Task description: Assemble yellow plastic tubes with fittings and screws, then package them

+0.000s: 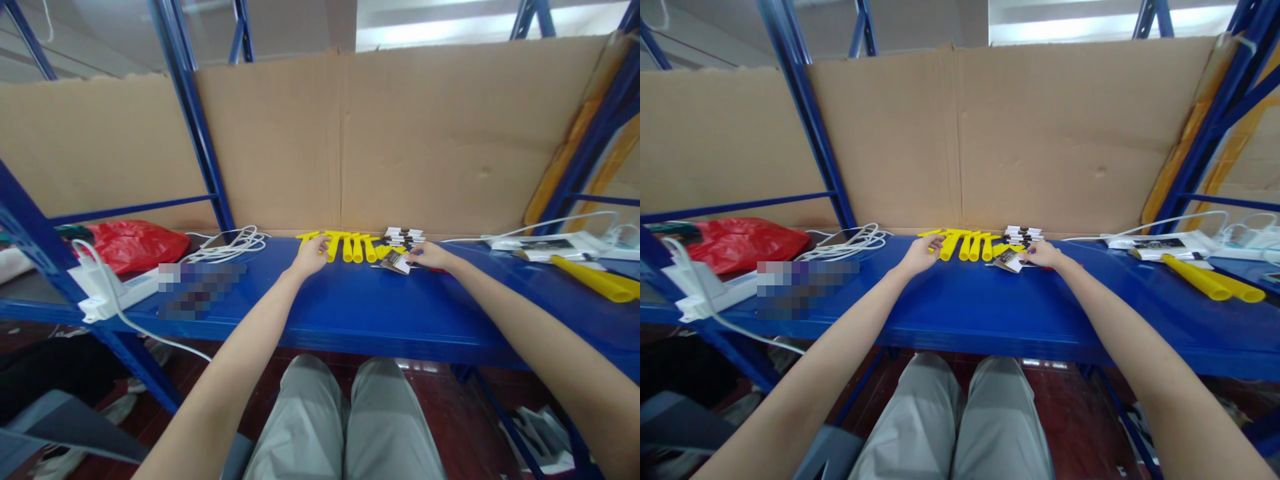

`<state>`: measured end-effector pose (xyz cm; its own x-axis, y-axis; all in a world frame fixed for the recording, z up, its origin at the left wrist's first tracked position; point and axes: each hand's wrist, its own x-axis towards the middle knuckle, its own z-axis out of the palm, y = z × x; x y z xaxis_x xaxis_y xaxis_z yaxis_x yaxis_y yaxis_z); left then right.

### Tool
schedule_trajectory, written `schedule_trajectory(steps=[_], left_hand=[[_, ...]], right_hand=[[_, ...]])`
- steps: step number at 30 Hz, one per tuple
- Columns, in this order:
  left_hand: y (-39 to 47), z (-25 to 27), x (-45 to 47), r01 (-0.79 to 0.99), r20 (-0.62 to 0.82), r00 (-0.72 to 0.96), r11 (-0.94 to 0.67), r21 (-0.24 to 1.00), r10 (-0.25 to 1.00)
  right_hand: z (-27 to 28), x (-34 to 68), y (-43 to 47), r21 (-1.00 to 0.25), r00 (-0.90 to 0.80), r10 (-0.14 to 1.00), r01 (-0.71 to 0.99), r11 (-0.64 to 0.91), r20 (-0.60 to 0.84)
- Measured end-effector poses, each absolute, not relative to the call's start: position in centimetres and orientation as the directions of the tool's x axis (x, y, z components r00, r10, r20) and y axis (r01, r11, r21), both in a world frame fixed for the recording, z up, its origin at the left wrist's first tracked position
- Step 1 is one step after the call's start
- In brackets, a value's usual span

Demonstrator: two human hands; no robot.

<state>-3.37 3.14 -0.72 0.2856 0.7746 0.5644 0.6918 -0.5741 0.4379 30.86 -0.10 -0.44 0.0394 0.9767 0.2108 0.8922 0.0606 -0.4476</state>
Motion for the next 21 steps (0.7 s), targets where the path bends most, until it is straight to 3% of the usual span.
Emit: schedule_trajectory(steps=[10,21], left_hand=[[3.4,-0.9,-3.5,0.679,0.576,0.285,-0.586,0.442,0.766],[3.4,-1.0,-3.5,0.68,0.572,0.283,-0.582,0.446,0.77]], right_hand=[[0.5,30.2,-1.7,-0.574,0.07,0.986,0.819,0.028,0.149],[0.7,29.4,-2.1,-0.62,0.125,0.988,0.783,-0.039,0.096]])
